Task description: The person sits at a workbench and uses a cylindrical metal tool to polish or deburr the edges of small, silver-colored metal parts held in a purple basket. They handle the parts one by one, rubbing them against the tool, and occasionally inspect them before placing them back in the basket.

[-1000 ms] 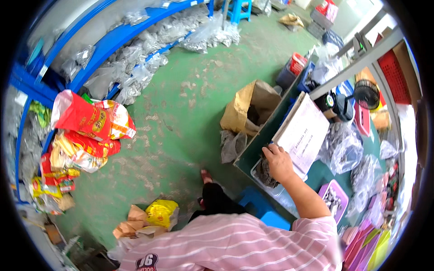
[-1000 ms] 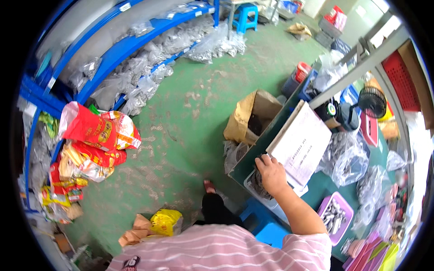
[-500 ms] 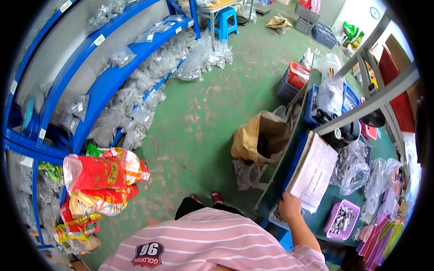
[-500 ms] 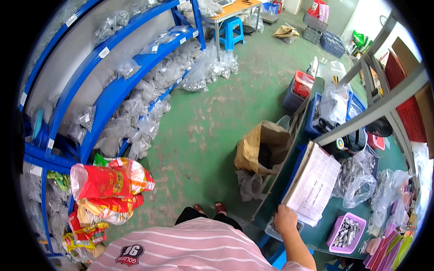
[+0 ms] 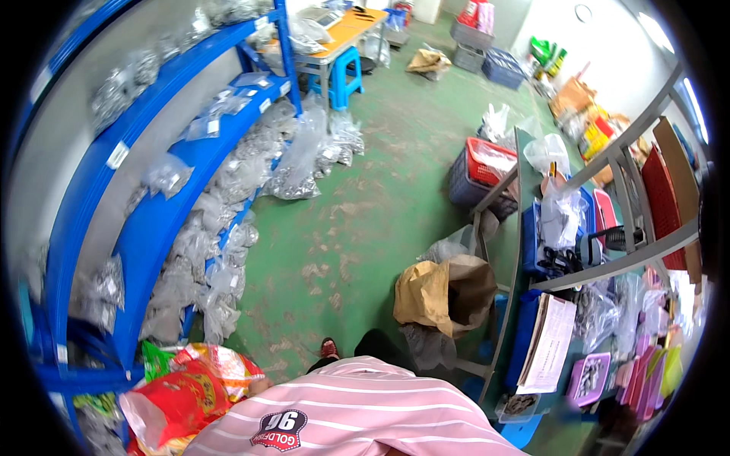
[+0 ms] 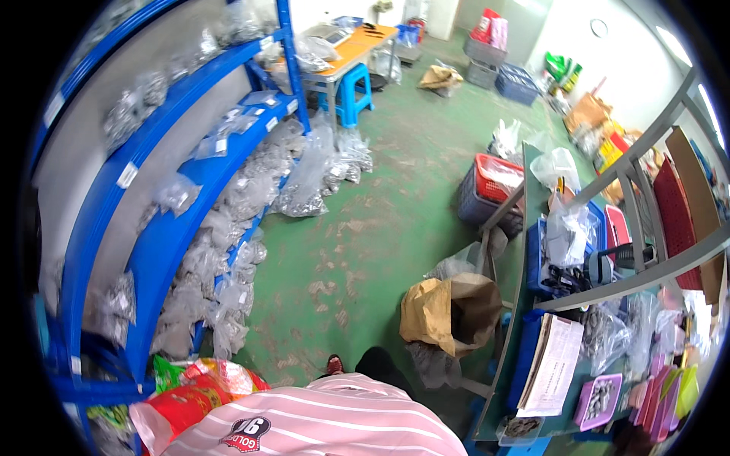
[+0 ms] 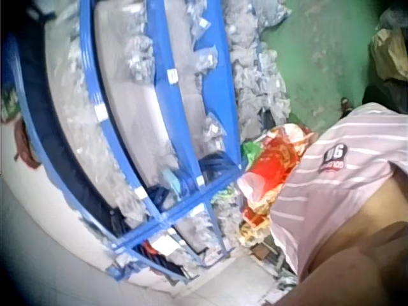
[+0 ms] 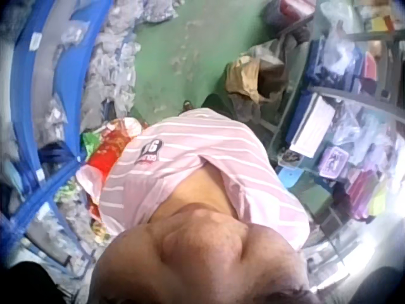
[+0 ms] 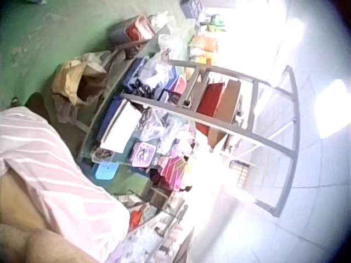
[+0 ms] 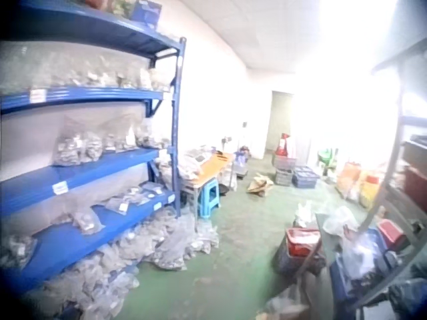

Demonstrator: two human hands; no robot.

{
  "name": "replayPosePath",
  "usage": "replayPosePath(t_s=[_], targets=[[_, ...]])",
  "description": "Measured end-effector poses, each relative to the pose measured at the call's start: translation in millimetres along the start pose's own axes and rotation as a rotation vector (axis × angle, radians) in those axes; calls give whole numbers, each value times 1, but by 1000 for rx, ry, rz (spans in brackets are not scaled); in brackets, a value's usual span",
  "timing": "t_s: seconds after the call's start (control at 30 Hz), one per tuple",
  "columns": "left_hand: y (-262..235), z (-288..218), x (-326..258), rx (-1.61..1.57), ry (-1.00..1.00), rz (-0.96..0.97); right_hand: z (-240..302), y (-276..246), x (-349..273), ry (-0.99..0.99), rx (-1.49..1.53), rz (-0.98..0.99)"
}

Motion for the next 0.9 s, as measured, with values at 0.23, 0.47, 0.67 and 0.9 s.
replayPosePath(t_s=[0.23,0.47,0.67,0.9], targets=[[27,-190,113,-251,27,33,64,2,100,110,143,-8],[74,-395,158,230,177,185,162,-70,241,80,204,27],[94,-539,194,614,277,217,279,-179,353,-51,307,-37],[125,-715,306,800,266,249,348,-277,462,68,446,-164]])
Point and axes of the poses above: each hand's wrist, its own x-axis towards the middle knuckle, its own y-axis out of the palm, z = x × y, the point moved 2 cm from there along x, towards the middle knuckle, and after that the axes turned 8 degrees about y, right-handed, at the moved point
